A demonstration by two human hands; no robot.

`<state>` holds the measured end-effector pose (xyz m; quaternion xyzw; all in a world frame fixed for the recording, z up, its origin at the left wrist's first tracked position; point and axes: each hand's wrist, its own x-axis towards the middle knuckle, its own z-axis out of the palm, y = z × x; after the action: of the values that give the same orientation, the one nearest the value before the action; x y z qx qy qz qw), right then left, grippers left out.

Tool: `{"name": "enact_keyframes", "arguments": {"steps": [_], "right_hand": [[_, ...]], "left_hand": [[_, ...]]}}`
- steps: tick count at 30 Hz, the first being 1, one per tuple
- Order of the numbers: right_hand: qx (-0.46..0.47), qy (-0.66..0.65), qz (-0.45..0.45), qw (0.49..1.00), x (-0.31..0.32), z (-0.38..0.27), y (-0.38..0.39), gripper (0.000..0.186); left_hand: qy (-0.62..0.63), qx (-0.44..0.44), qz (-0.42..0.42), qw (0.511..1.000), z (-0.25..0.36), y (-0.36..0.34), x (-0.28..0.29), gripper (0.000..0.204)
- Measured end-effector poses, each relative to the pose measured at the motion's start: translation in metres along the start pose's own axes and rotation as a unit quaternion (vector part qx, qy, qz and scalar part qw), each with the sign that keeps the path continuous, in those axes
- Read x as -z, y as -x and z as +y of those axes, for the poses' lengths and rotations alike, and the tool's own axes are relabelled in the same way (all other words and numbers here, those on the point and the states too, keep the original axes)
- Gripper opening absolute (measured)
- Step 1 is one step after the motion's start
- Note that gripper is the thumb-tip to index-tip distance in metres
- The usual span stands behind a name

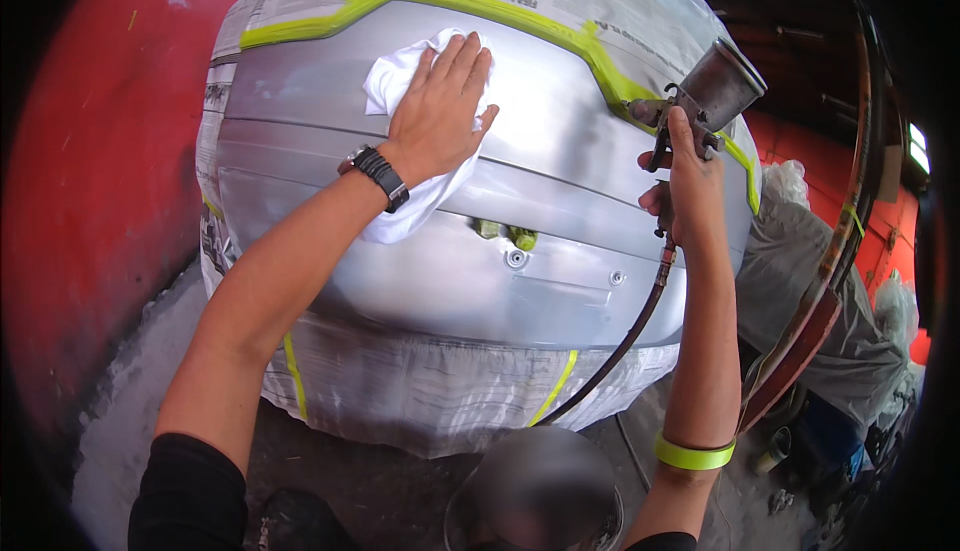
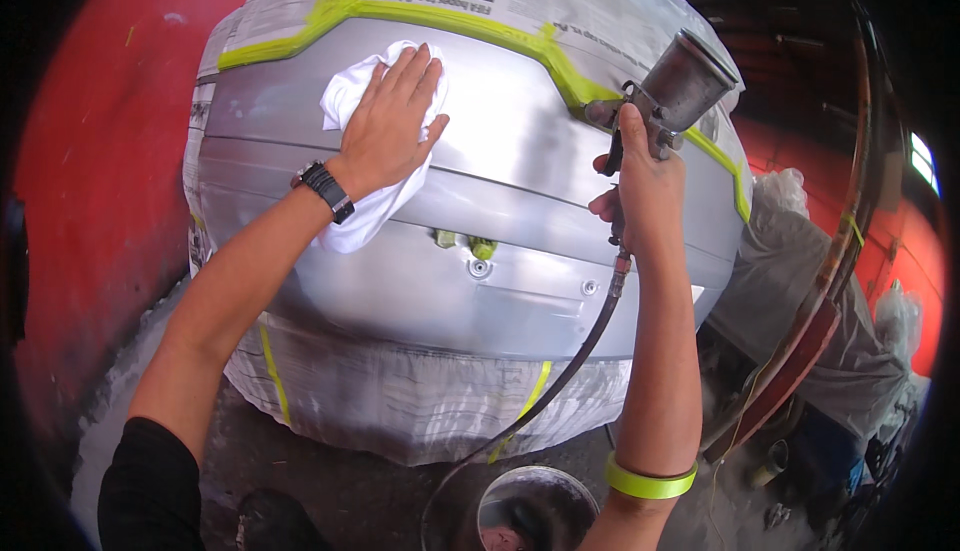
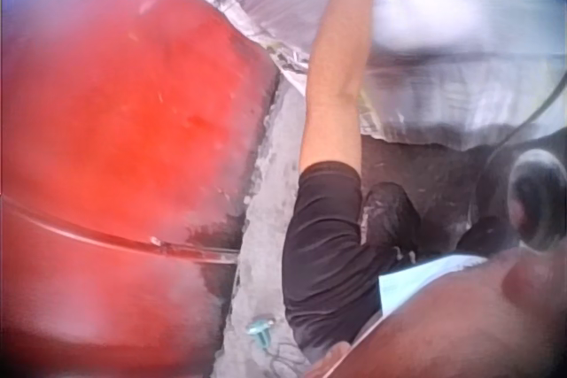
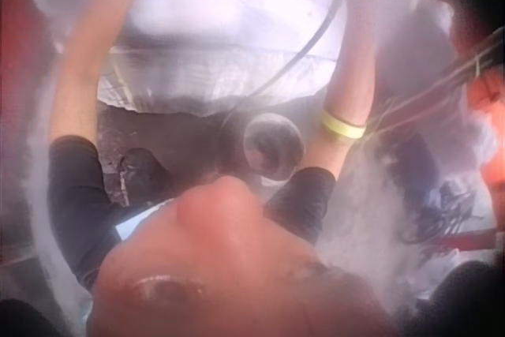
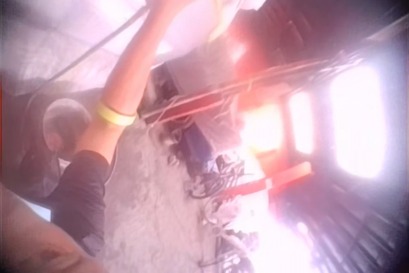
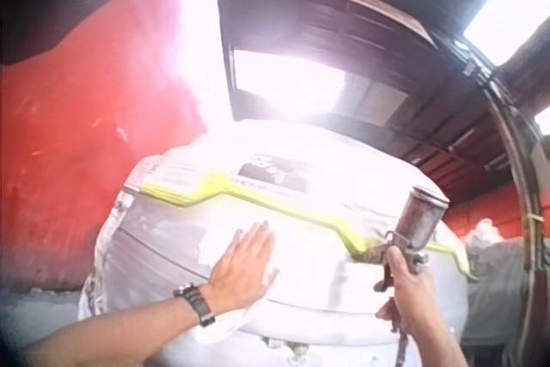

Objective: The person uses a spray gun to apply paint to a silver car part while wiping the surface with a white cloth. They then apply yellow masking tape to the edges of the part.

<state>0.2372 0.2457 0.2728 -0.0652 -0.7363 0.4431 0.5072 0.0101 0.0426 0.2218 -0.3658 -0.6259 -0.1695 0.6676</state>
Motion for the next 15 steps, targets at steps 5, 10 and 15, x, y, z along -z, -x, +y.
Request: {"name": "enact_keyframes", "arguments": {"steps": [5, 10, 15], "right_hand": [[-0.024, -0.004, 0.020, 1.000, 0.034, 0.019, 0.006, 0.062], [-0.040, -0.013, 0.031, 0.999, 0.062, 0.041, 0.016, 0.057], [-0.053, -0.020, 0.000, 0.998, 0.061, 0.055, 0.031, 0.054]], "left_hand": [[-0.009, -0.018, -0.010, 1.000, 0.020, -0.018, -0.016, 0.065], [0.015, -0.067, -0.009, 0.998, 0.067, -0.026, -0.042, 0.065], [0.099, -0.144, -0.054, 0.983, 0.117, -0.024, -0.058, 0.063]]}}
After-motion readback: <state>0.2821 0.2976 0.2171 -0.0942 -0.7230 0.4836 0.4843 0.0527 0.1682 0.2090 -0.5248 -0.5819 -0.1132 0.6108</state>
